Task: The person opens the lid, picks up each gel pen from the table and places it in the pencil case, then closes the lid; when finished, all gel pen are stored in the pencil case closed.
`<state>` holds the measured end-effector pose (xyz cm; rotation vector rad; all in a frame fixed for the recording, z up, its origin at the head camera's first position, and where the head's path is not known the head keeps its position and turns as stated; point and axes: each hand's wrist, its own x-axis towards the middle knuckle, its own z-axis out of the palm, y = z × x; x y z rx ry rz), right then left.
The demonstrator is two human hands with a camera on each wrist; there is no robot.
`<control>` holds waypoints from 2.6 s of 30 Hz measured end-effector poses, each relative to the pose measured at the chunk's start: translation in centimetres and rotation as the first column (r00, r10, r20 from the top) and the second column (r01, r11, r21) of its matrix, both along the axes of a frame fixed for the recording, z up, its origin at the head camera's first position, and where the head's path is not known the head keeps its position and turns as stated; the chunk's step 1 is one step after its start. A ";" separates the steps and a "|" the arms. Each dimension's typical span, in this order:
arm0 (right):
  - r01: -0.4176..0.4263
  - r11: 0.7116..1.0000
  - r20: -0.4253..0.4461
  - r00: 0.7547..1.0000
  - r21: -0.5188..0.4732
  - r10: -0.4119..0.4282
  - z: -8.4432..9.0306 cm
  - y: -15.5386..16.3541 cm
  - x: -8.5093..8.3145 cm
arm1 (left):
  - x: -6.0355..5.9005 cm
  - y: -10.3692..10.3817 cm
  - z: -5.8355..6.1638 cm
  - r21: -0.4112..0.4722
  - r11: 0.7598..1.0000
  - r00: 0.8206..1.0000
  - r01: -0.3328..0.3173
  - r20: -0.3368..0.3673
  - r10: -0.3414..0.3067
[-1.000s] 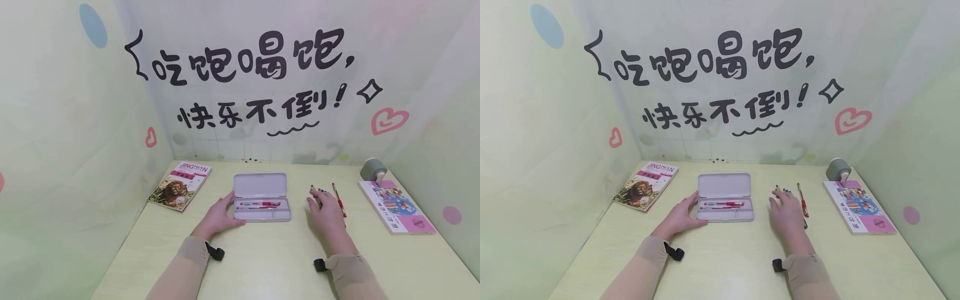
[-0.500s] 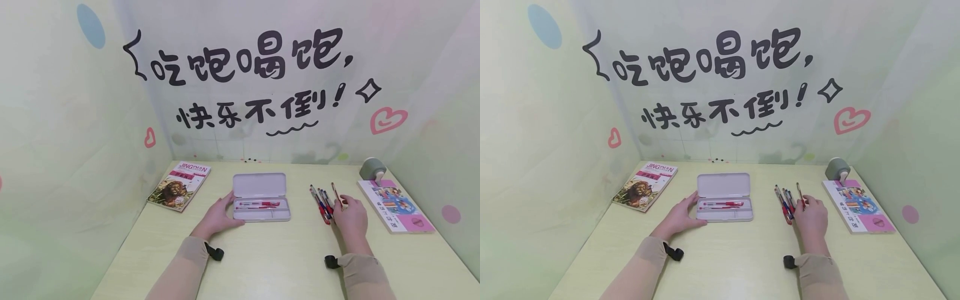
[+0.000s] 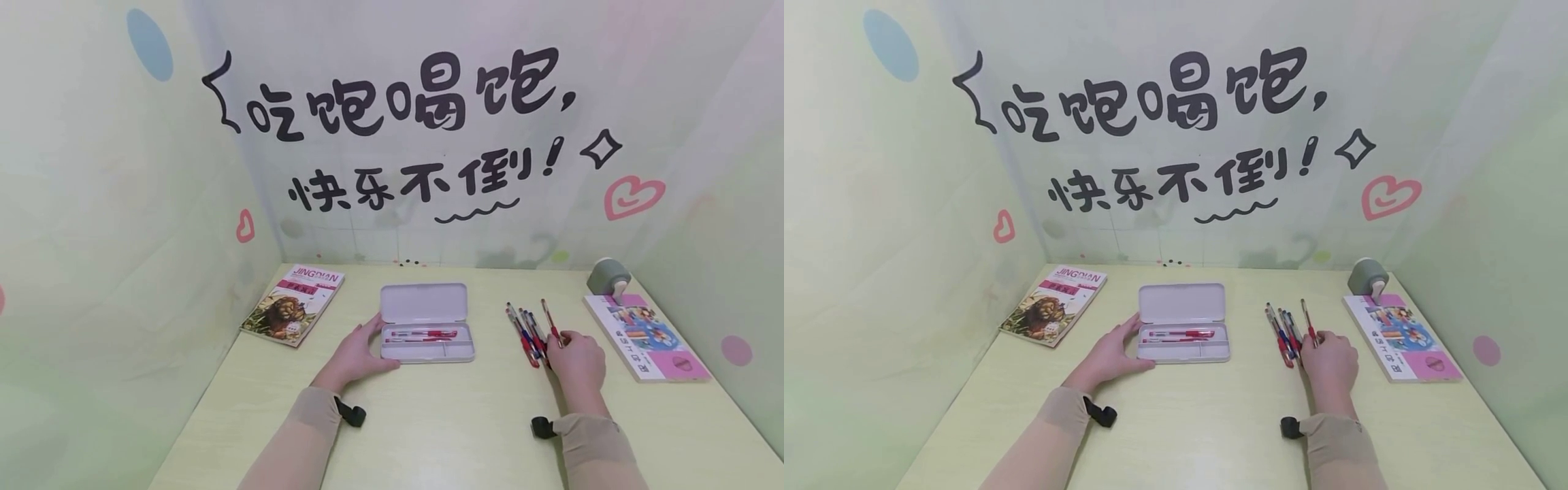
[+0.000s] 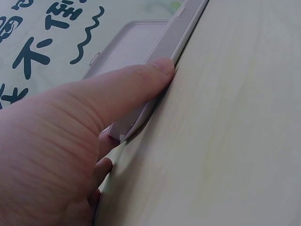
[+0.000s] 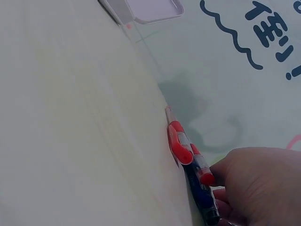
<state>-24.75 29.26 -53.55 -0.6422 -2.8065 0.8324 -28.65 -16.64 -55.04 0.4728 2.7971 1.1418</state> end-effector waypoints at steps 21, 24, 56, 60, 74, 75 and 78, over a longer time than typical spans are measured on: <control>0.041 0.999 -0.051 0.998 -0.010 -0.042 -0.1 -0.2 0.2 | 0.1 0.1 0.1 0.015 1.000 1.000 0.001 0.007 -0.001; 0.049 0.999 -0.062 0.997 -0.019 -0.050 -0.1 -0.3 0.2 | 0.1 0.1 0.1 0.015 1.000 1.000 0.001 0.011 -0.001; -0.308 0.936 -0.310 0.885 0.172 0.348 1.6 -11.4 -2.1 | 0.1 0.1 0.0 -0.009 1.000 1.000 -0.002 0.011 0.002; -0.362 0.913 -0.298 0.864 0.189 0.405 1.7 -13.3 -2.5 | 0.1 0.1 0.1 -0.001 1.000 1.000 -0.008 0.021 0.008; -0.496 0.833 -0.201 0.815 0.244 0.544 1.5 -17.6 -2.9 | 0.1 0.1 0.3 0.003 1.000 1.000 0.001 0.009 -0.001; -0.501 0.831 -0.193 0.814 0.243 0.548 1.5 -17.7 -2.9 | 0.1 0.1 0.3 0.001 1.000 1.000 -0.001 0.009 0.001; -0.519 0.824 -0.177 0.810 0.227 0.559 1.5 -18.0 -2.8 | 0.1 0.1 0.3 0.000 1.000 1.000 -0.004 0.007 0.004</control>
